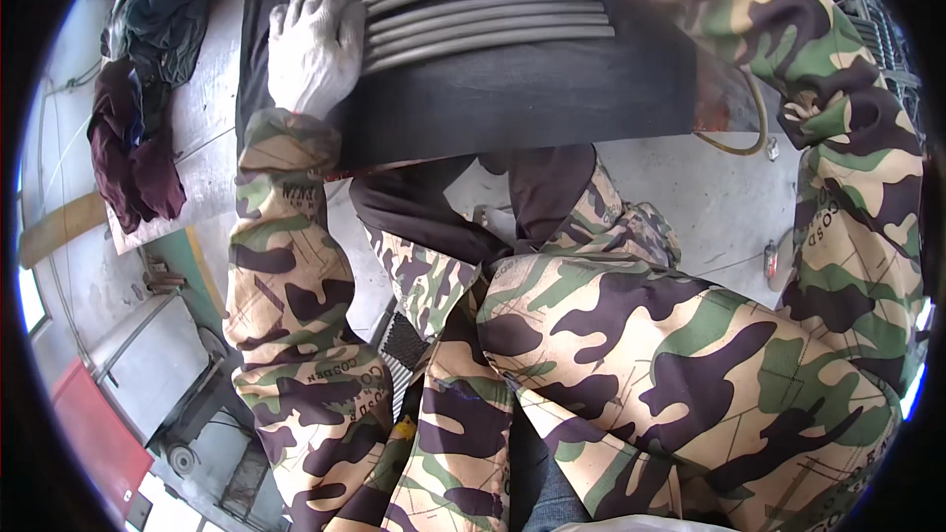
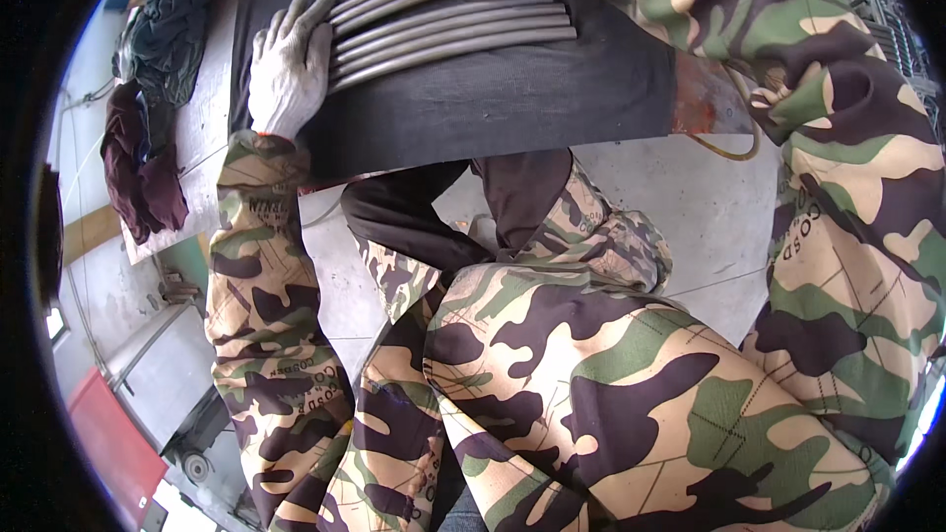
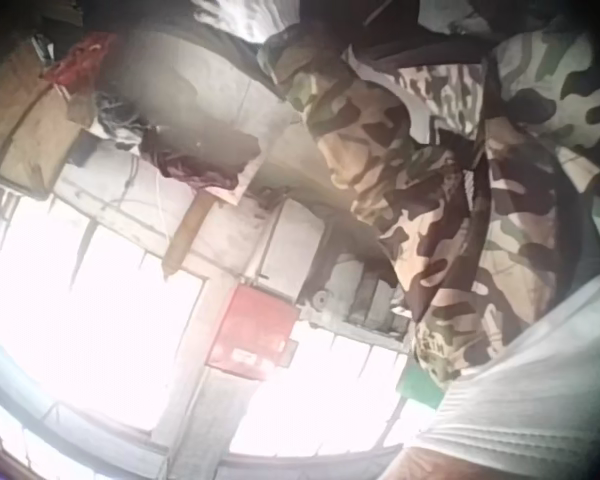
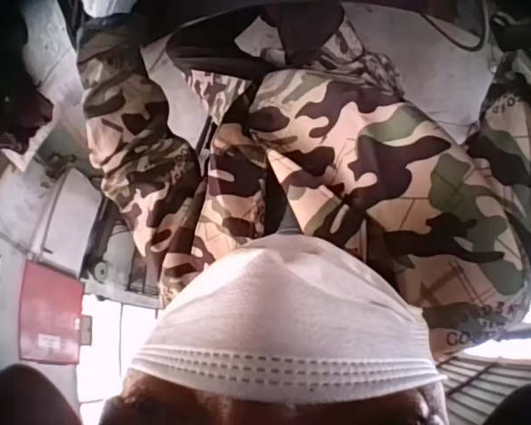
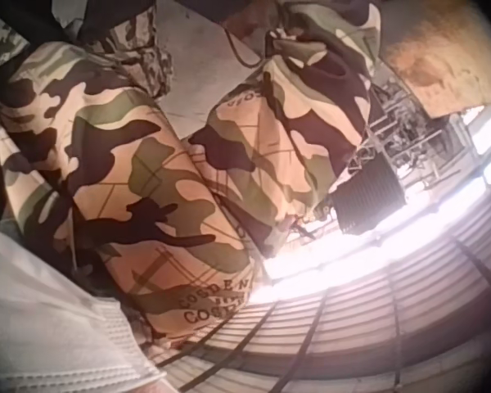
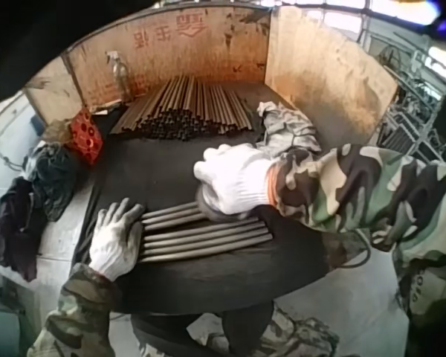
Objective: Using a handheld power grinder to smooth or finish several curved metal tubes on a workbench.
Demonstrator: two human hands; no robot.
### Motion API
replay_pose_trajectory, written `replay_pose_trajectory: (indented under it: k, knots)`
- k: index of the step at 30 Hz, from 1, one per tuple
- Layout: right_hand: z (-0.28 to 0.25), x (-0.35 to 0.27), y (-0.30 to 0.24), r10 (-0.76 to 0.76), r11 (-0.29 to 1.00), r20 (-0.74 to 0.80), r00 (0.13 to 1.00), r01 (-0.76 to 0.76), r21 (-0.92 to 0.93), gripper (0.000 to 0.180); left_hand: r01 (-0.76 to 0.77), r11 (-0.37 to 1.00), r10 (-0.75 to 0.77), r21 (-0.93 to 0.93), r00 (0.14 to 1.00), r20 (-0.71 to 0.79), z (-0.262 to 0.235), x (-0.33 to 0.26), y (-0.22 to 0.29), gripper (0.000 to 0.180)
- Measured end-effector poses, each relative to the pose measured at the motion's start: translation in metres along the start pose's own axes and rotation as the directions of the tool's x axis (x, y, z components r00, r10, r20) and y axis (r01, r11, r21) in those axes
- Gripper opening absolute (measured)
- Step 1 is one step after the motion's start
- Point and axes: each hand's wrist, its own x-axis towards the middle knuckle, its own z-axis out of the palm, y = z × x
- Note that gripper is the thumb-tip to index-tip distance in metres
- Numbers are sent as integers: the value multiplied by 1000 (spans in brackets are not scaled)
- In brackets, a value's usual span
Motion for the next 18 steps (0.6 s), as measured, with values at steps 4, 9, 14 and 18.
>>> replay_pose_trajectory:
  k: [4,9,14,18]
  knots:
    - [23,-9,-14,-173,979,-192,966,189,70,20,47,997,-44,-54,998,47,-21,-8,-5,33]
    - [22,7,6,-67,994,-151,986,79,78,24,13,1000,-13,-27,1000,13,-17,-2,-6,31]
    - [17,1,5,-49,994,-102,994,59,90,25,44,991,-34,-124,996,81,-22,1,-4,29]
    - [16,-11,-9,-80,991,-127,989,92,96,25,22,988,-6,-150,994,109,-25,-6,-5,29]
